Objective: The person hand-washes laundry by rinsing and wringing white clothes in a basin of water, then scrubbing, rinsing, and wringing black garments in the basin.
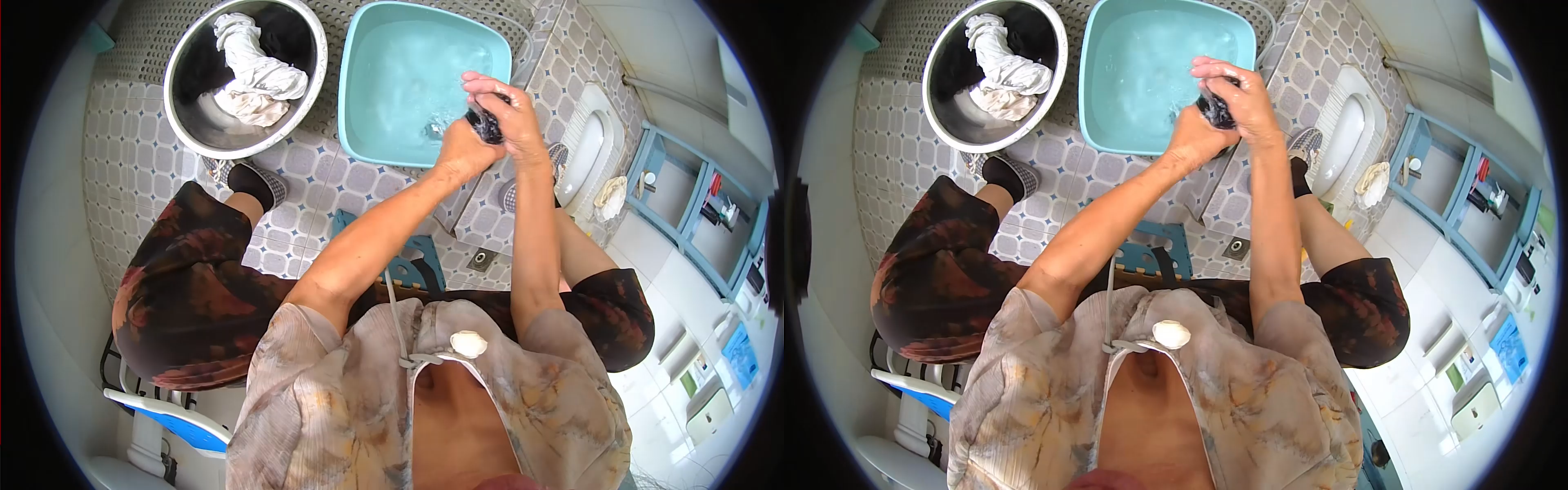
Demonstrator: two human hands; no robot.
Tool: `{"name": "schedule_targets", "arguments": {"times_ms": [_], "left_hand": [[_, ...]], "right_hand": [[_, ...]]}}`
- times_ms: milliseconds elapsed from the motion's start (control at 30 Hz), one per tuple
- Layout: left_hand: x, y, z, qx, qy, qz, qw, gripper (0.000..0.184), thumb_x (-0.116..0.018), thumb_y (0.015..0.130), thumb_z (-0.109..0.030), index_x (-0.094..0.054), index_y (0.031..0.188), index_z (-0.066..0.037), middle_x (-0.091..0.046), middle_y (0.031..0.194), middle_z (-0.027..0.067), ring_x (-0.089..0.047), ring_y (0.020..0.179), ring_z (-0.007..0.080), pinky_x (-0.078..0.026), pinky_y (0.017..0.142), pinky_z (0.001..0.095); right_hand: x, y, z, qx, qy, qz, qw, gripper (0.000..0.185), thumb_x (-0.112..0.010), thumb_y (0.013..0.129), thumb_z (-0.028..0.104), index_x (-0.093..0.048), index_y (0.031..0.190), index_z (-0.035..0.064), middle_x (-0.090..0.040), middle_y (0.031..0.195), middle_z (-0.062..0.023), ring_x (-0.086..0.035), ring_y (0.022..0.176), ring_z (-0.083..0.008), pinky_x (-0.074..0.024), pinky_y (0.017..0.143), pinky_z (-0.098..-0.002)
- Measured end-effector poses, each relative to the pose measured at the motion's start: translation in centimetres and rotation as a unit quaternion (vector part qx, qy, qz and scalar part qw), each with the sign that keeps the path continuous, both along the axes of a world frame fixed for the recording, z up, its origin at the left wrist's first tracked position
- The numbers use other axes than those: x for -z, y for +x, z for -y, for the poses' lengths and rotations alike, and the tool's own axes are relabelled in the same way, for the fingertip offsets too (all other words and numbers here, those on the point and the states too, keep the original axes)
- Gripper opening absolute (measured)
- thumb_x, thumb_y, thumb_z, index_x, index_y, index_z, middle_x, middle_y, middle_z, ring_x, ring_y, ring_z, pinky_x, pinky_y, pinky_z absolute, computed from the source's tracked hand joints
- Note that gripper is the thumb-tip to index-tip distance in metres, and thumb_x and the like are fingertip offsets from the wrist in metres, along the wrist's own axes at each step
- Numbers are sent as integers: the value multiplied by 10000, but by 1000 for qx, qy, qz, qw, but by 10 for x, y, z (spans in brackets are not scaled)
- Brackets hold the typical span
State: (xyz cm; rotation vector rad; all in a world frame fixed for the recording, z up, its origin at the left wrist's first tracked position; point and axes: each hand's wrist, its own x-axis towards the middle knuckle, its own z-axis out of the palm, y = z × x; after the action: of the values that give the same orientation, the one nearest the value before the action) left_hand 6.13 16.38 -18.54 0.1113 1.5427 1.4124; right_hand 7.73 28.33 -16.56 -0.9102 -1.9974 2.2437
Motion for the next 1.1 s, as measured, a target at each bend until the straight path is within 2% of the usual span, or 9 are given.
{"name": "schedule_targets", "arguments": {"times_ms": [200,300,367,467,567,600,733,867,1100], "left_hand": [[19,6,6,-40,-121,-234,964,549,-754,667,-252,-514,1059,47,-659,871,247,-652,841,396,-511,714,438],[11,8,-3,-47,-97,-124,986,516,-771,640,-234,-542,1014,39,-660,846,230,-661,812,371,-512,705,435],[13,16,-13,-82,60,78,992,388,-771,629,-170,-594,935,-11,-652,789,74,-622,642,180,-502,578,323],[-19,7,-13,-29,172,331,927,294,-756,692,-130,-612,931,-38,-620,747,36,-599,614,128,-448,442,283],[-19,11,-14,2,229,416,880,311,-773,698,-162,-612,940,-48,-616,752,31,-593,611,127,-460,437,269],[-18,9,-11,15,219,427,877,323,-782,702,-193,-608,940,-59,-610,766,23,-598,646,124,-481,455,260],[-1,9,-7,34,158,380,911,357,-796,699,-241,-604,950,-74,-592,809,15,-600,709,117,-515,521,266],[4,4,-2,73,72,415,904,507,-802,717,-308,-570,1109,-85,-573,995,56,-598,852,195,-552,743,340],[25,-2,9,-74,255,603,752,664,-652,841,-466,-432,1270,-9,-534,1203,173,-588,1061,361,-512,923,489]], "right_hand": [[18,-8,39,157,118,97,976,180,-540,847,-17,-687,948,-36,-655,1047,-108,-582,794,-128,-468,766,-254],[25,3,9,106,-11,24,994,181,-552,850,-10,-691,966,-24,-674,1026,-107,-612,916,-150,-478,852,-268],[4,17,-23,-5,-96,5,995,417,-608,872,145,-538,1254,-6,-530,1283,-189,-549,1153,-281,-458,969,-382],[-6,42,-52,-51,-242,-63,967,782,-665,829,303,-282,1460,44,-294,1469,-237,-434,1260,-434,-449,963,-536],[-8,48,-46,-47,-313,-72,946,799,-710,795,335,-320,1452,102,-284,1475,-243,-416,1263,-464,-455,947,-581],[-7,46,-43,-55,-339,-77,936,638,-706,796,284,-463,1352,87,-432,1368,-241,-482,1194,-479,-482,914,-572],[-7,45,-37,-52,-192,19,980,255,-640,831,145,-607,1053,22,-618,960,-133,-631,989,-360,-537,847,-464],[-17,34,-33,-55,-48,65,995,185,-633,846,103,-630,1006,10,-620,918,-58,-604,818,-139,-501,755,-293],[-31,27,-33,-106,229,54,966,177,-707,812,111,-648,969,55,-624,908,20,-560,845,-68,-458,771,-237]]}}
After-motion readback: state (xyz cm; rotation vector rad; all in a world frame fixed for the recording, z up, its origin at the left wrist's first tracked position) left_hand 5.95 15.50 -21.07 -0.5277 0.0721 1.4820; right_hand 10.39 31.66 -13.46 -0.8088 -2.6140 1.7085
